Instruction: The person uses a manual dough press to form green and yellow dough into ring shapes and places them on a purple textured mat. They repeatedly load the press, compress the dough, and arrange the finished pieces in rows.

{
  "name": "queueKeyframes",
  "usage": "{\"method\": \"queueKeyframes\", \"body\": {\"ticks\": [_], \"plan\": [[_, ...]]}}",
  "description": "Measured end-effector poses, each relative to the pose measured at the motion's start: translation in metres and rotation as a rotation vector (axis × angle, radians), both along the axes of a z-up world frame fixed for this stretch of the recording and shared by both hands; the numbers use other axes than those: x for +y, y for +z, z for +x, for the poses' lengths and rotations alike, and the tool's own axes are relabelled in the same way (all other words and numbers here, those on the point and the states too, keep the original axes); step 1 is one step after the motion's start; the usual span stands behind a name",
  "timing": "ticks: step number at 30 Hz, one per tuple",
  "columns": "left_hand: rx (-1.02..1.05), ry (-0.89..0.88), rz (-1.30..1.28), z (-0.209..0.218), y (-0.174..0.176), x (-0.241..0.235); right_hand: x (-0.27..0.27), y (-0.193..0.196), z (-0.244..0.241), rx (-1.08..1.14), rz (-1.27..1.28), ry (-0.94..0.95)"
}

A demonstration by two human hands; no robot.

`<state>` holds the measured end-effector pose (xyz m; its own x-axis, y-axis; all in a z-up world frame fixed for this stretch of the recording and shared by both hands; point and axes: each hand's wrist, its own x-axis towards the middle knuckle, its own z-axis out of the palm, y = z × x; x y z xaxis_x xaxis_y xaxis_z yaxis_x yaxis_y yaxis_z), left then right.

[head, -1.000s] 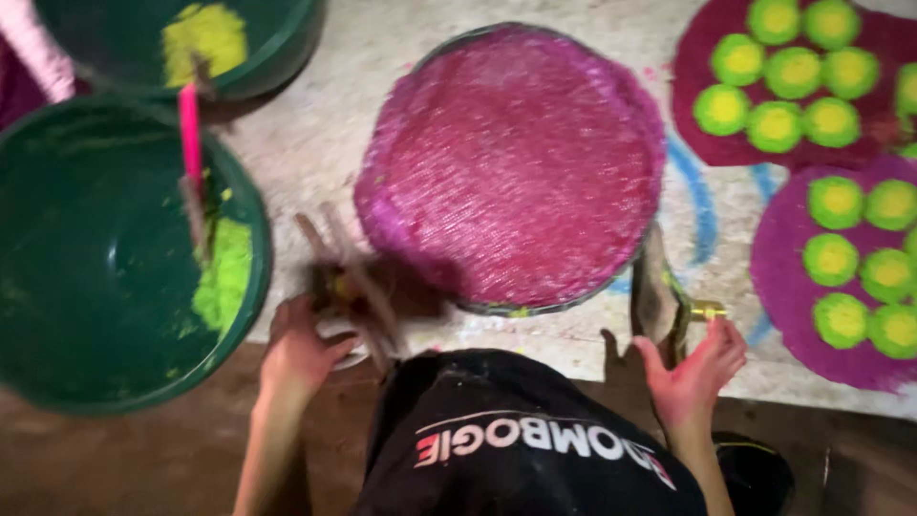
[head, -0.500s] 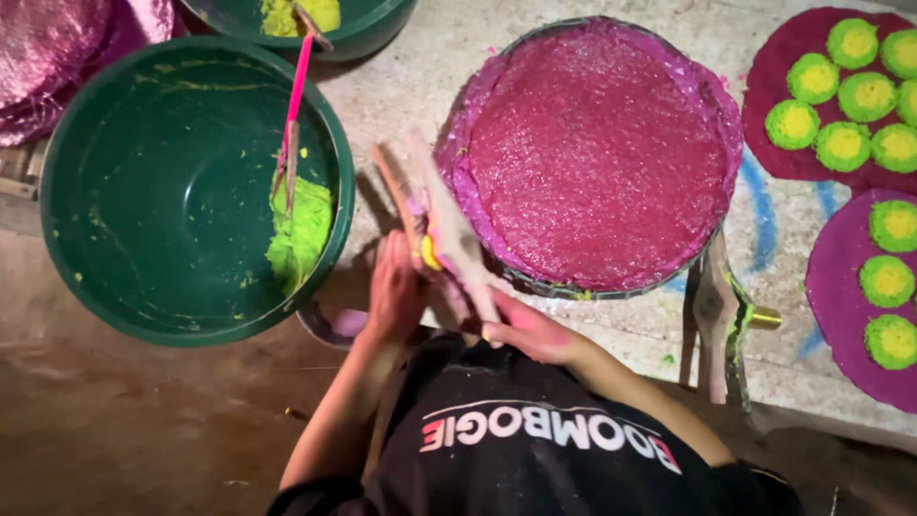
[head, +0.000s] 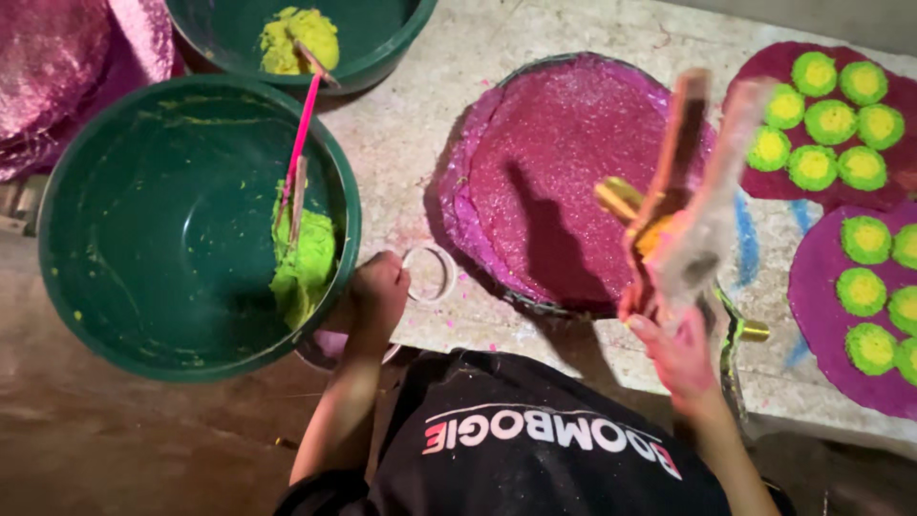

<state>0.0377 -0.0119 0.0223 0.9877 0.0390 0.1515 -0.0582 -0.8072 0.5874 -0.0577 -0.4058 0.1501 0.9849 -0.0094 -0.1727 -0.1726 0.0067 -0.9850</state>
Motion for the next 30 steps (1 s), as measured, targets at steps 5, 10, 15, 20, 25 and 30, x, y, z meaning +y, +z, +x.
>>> {"method": "queueKeyframes", "body": {"ticks": [5, 10, 15, 20, 25, 30], "plan": [[0.067, -0.116, -0.45, 0.028, 0.063, -0.044, -0.01, 0.008, -0.009, -0.145, 0.098, -0.072], [0.013, -0.25, -0.193, 0.09, 0.07, -0.115, -0.023, -0.008, 0.003, -0.128, 0.235, -0.038], [0.128, -0.362, -0.399, 0.126, 0.07, -0.134, -0.045, -0.011, 0.038, 0.05, 0.098, 0.273], [0.683, -0.532, -2.208, 0.145, 0.095, -0.148, -0.042, 0.003, 0.091, 0.694, 0.212, 0.531], [0.462, -0.742, -2.595, 0.153, 0.106, -0.161, -0.033, 0.043, 0.156, 0.798, -0.207, 0.56], [0.336, -0.563, -2.651, 0.174, 0.093, -0.148, -0.004, 0.055, 0.185, 0.642, -0.679, 0.466]]}}
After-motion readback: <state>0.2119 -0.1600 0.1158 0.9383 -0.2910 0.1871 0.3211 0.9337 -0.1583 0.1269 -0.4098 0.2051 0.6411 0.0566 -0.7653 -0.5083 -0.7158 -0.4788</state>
